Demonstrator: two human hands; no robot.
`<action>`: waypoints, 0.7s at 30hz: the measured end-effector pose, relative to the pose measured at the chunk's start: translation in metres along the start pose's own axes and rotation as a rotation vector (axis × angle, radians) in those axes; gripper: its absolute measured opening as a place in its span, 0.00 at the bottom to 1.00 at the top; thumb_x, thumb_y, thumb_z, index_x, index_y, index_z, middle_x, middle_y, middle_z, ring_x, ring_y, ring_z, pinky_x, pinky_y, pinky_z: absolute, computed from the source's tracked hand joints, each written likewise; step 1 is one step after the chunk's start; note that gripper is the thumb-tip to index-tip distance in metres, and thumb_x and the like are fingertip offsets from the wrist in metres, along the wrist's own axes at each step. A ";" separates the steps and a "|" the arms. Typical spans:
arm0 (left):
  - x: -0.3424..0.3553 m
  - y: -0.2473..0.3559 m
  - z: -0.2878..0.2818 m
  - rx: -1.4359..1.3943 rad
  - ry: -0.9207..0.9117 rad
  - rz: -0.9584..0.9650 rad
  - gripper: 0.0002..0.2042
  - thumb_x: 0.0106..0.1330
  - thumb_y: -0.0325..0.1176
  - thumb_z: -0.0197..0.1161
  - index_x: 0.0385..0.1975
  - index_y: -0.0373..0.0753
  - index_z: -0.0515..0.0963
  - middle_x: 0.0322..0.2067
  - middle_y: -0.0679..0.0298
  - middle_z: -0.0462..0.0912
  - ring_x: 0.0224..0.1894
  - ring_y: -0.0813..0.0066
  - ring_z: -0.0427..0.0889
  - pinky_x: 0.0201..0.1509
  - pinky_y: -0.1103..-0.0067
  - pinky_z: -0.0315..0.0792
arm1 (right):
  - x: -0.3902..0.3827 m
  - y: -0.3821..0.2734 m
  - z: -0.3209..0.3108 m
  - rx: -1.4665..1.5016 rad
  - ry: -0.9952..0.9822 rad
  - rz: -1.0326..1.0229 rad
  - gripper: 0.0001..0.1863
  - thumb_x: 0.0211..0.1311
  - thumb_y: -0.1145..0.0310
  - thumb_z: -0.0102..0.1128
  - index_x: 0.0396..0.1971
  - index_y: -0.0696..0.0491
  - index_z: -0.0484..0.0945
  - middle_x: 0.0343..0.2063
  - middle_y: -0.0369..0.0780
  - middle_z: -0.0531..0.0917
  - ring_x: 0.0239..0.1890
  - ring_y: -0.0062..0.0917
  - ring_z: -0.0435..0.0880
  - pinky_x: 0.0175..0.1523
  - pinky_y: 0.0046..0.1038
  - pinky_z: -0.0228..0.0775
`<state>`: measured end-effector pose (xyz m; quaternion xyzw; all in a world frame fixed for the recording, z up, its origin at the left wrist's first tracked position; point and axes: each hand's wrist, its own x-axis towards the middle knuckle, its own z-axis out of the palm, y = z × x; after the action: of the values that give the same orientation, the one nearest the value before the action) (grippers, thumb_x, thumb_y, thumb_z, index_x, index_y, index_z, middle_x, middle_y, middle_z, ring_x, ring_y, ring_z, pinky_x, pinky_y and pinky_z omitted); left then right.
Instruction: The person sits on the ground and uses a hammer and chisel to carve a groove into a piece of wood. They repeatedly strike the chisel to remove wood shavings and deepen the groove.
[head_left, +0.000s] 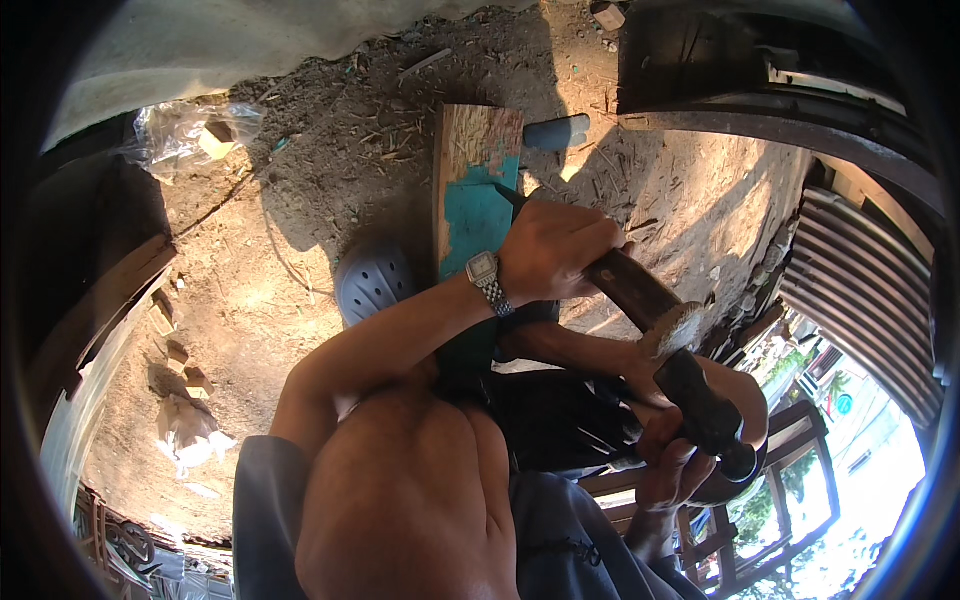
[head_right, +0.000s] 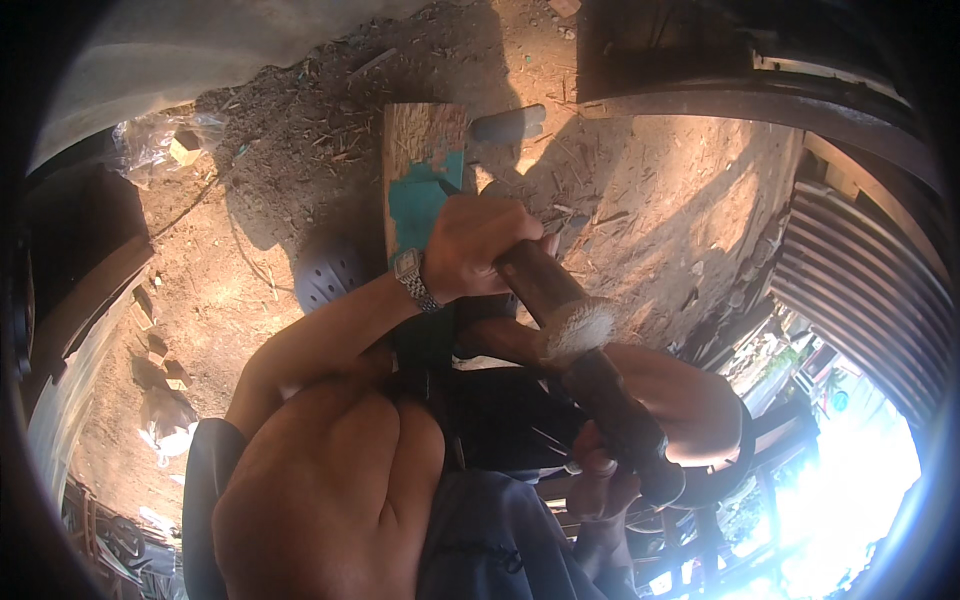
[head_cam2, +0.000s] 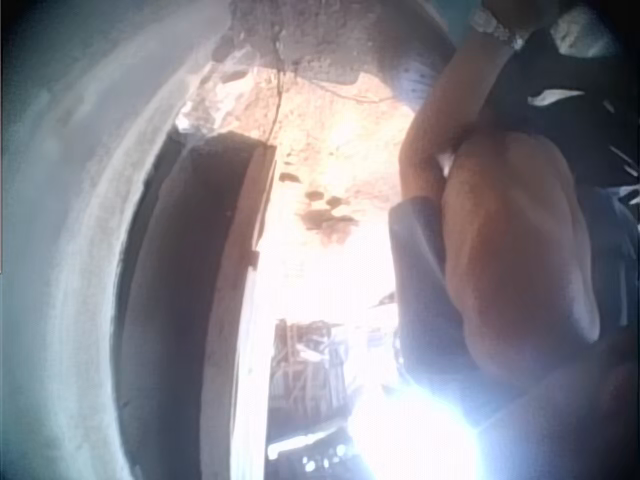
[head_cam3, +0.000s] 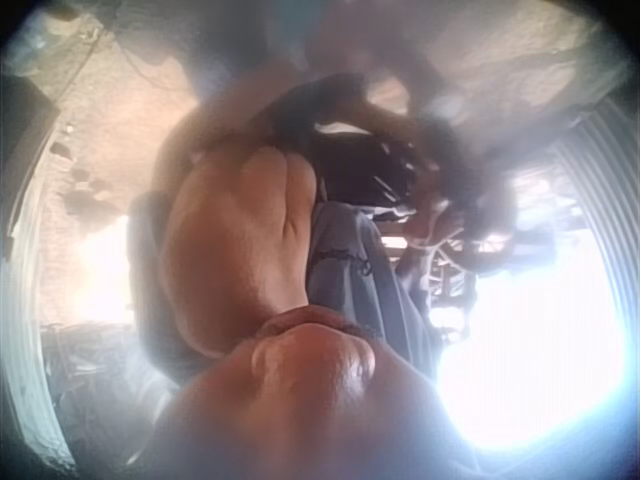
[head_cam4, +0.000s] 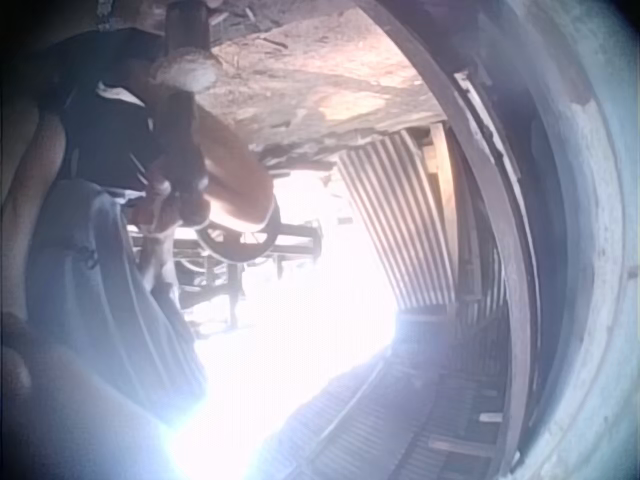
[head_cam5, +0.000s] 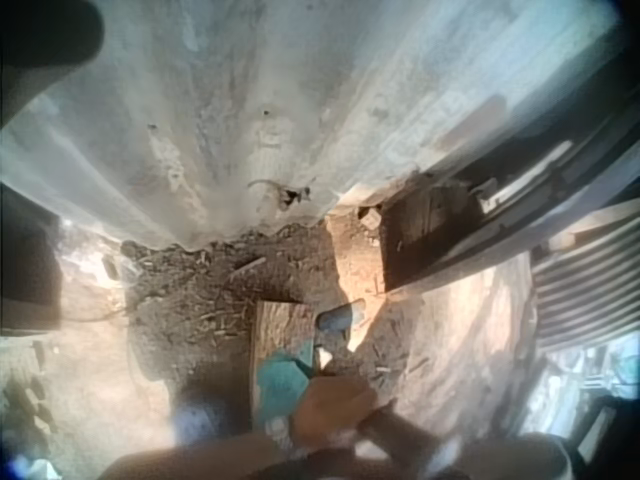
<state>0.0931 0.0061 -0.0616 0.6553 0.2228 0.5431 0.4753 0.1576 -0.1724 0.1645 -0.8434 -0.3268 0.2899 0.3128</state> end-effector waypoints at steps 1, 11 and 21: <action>0.000 0.000 0.000 0.004 0.000 -0.001 0.12 0.53 0.29 0.75 0.25 0.42 0.73 0.17 0.65 0.73 0.17 0.65 0.76 0.19 0.71 0.66 | 0.001 -0.003 0.000 0.018 -0.026 0.014 0.29 0.69 0.43 0.56 0.43 0.59 0.71 0.24 0.34 0.71 0.19 0.15 0.67 0.21 0.18 0.52; 0.000 0.001 0.001 0.025 -0.016 0.021 0.14 0.46 0.35 0.74 0.28 0.45 0.74 0.20 0.68 0.74 0.21 0.69 0.79 0.22 0.72 0.71 | 0.007 -0.031 -0.035 0.157 0.349 -0.222 0.24 0.73 0.47 0.51 0.37 0.58 0.70 0.20 0.36 0.70 0.17 0.16 0.64 0.19 0.20 0.50; -0.002 -0.001 0.010 0.071 -0.085 0.035 0.18 0.43 0.35 0.76 0.30 0.43 0.74 0.21 0.67 0.74 0.22 0.68 0.80 0.24 0.72 0.72 | 0.006 -0.024 -0.030 -0.415 0.216 0.123 0.19 0.78 0.54 0.46 0.33 0.55 0.69 0.16 0.38 0.72 0.13 0.16 0.63 0.15 0.19 0.48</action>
<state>0.1018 0.0014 -0.0634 0.6981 0.2100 0.5148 0.4512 0.1736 -0.1638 0.1996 -0.9341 -0.2919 0.1431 0.1478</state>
